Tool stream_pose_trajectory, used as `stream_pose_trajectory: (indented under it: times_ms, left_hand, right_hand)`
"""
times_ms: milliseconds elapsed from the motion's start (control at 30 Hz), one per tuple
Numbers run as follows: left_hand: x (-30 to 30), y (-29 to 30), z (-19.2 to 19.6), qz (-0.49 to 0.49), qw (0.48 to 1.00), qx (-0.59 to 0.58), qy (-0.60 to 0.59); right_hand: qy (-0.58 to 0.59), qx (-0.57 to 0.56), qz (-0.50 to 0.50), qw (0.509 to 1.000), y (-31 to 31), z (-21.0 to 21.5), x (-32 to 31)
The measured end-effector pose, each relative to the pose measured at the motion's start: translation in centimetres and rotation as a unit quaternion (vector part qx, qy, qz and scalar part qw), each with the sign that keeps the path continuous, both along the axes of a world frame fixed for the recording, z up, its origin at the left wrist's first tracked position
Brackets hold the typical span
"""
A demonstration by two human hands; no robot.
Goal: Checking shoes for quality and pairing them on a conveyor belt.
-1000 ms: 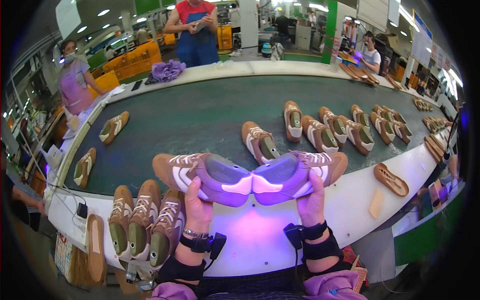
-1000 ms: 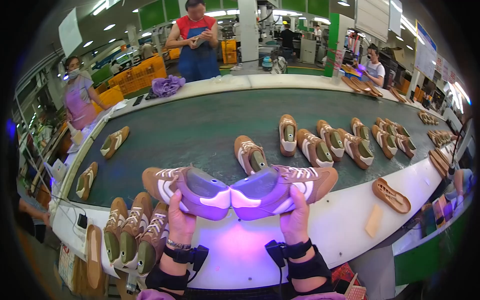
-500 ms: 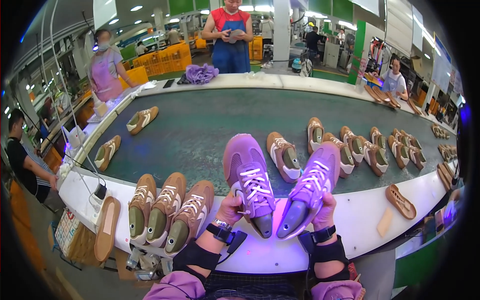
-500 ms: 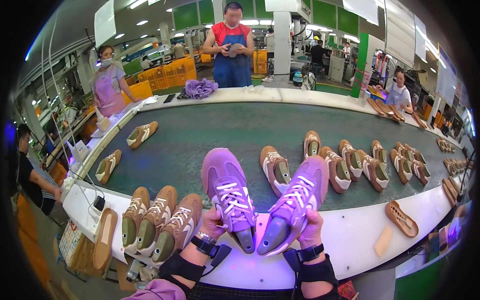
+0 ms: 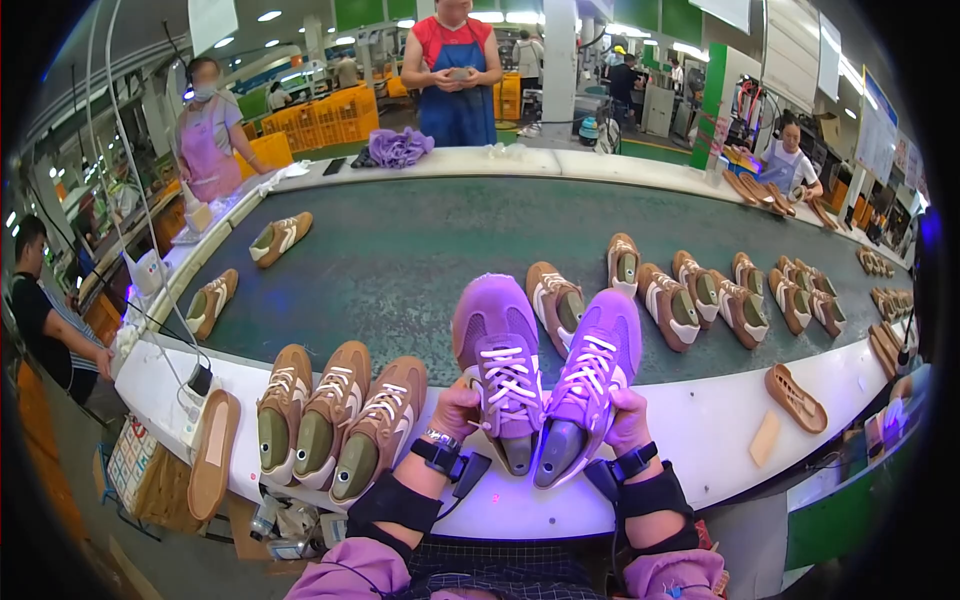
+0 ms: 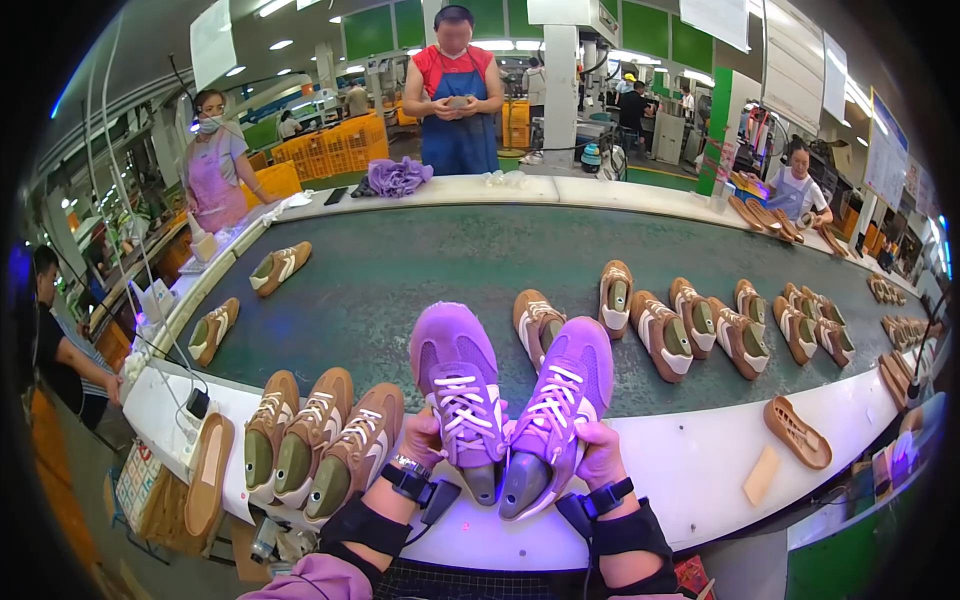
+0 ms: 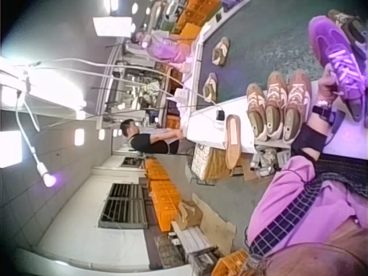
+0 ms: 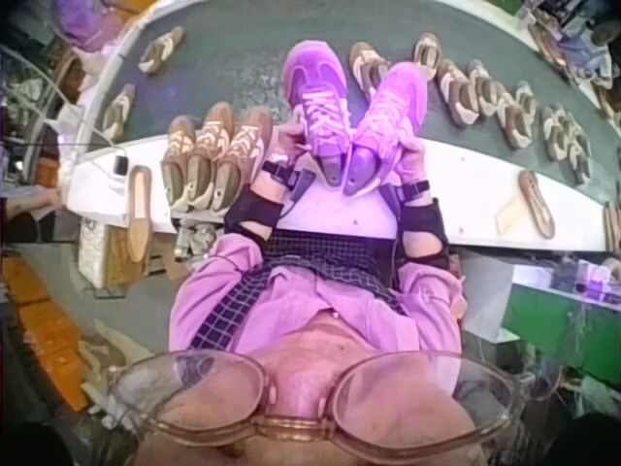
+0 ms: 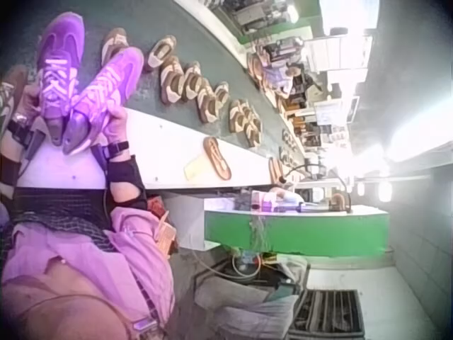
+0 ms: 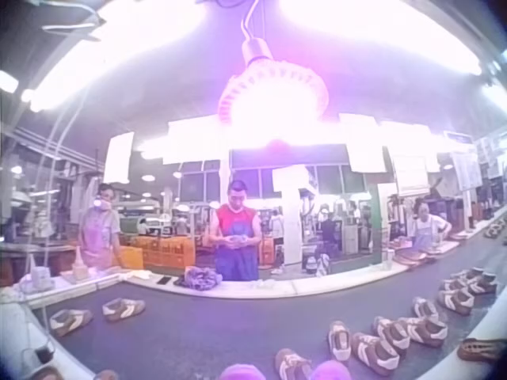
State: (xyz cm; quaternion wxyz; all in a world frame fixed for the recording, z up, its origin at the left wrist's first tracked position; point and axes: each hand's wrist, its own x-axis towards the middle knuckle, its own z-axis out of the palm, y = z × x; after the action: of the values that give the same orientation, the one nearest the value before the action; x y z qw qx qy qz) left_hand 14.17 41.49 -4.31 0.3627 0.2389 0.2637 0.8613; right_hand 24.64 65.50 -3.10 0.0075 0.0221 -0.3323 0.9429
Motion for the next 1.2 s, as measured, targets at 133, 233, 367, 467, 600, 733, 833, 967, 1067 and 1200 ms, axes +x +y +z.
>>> stream_pose_trajectory:
  times_ms: [133,233,367,467,600,733,833,967,1067,1200]
  left_hand:
    - [0.2,0.1,-0.5,0.012,0.998,0.039,-0.043]
    - [0.0,0.2,-1.2,0.011,0.998,0.040,-0.049]
    - [0.1,0.3,-1.0,0.016,0.997,0.036,-0.070]
    - [0.1,0.4,-0.4,0.026,0.996,0.032,-0.082]
    - [-0.1,0.9,0.4,0.021,0.998,0.017,-0.054]
    - [-1.6,1.4,0.3,0.035,0.999,0.005,-0.021]
    - [-2.4,3.4,4.2,0.057,0.998,0.016,-0.024]
    - [-8.4,6.8,8.1,0.043,0.995,0.046,-0.083]
    - [-11.6,9.4,10.3,0.167,0.983,-0.005,-0.070]
    - [-13.9,10.1,10.3,0.169,0.981,-0.080,-0.057]
  right_hand:
    - [0.002,-0.011,0.020,1.000,0.0,0.0,-0.2]
    - [-0.014,-0.008,0.009,1.000,0.8,0.0,0.2]
    - [-0.050,0.008,-0.013,0.999,1.6,0.2,1.7]
    - [-0.065,0.019,-0.033,0.997,1.6,2.1,4.2]
    - [-0.043,0.023,-0.111,0.993,4.6,1.9,7.5]
    - [-0.033,-0.002,-0.160,0.987,6.1,0.1,8.7]
    - [-0.032,-0.035,-0.225,0.973,7.0,-1.0,9.4]
    - [-0.053,-0.090,-0.266,0.958,7.6,-2.4,9.6]
    - [-0.060,-0.103,-0.272,0.955,8.3,-3.0,10.0]
    - [-0.071,-0.117,-0.277,0.951,7.5,-2.4,9.9]
